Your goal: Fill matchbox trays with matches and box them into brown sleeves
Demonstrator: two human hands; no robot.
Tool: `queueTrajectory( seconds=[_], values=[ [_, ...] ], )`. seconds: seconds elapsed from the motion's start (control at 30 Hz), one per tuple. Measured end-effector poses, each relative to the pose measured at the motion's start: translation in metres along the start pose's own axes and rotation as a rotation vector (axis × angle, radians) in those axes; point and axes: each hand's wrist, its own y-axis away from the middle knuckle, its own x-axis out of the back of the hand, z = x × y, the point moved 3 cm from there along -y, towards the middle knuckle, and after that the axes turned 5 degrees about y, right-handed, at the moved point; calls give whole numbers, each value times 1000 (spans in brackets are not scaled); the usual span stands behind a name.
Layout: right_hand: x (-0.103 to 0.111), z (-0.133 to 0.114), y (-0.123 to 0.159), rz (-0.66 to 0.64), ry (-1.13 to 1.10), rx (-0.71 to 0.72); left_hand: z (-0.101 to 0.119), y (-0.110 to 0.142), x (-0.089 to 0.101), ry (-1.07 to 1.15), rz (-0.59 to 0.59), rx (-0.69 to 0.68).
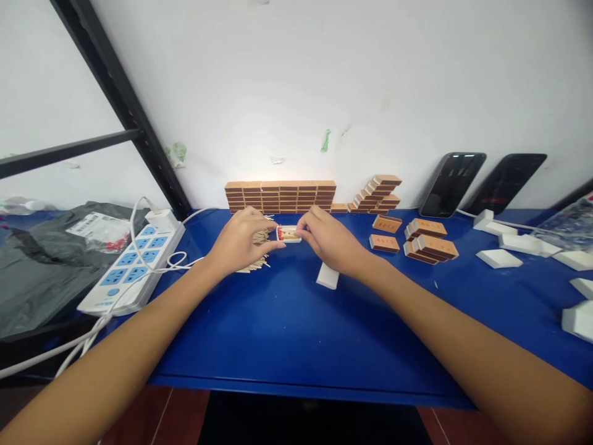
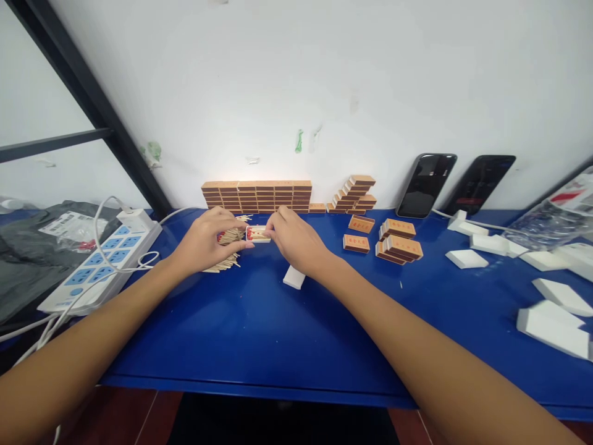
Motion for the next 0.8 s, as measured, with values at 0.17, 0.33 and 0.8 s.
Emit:
queueTrajectory(
  seconds=[0.17,0.33,0.8],
  values=[
    [1,-1,0,-4,-4,3,1,0,0,-3,-5,2],
    [0,0,1,-1,-14,25,2,0,0,9,2,4],
    [-1,-10,3,44,-81,44,10,0,-4,59,-20,-11]
  ],
)
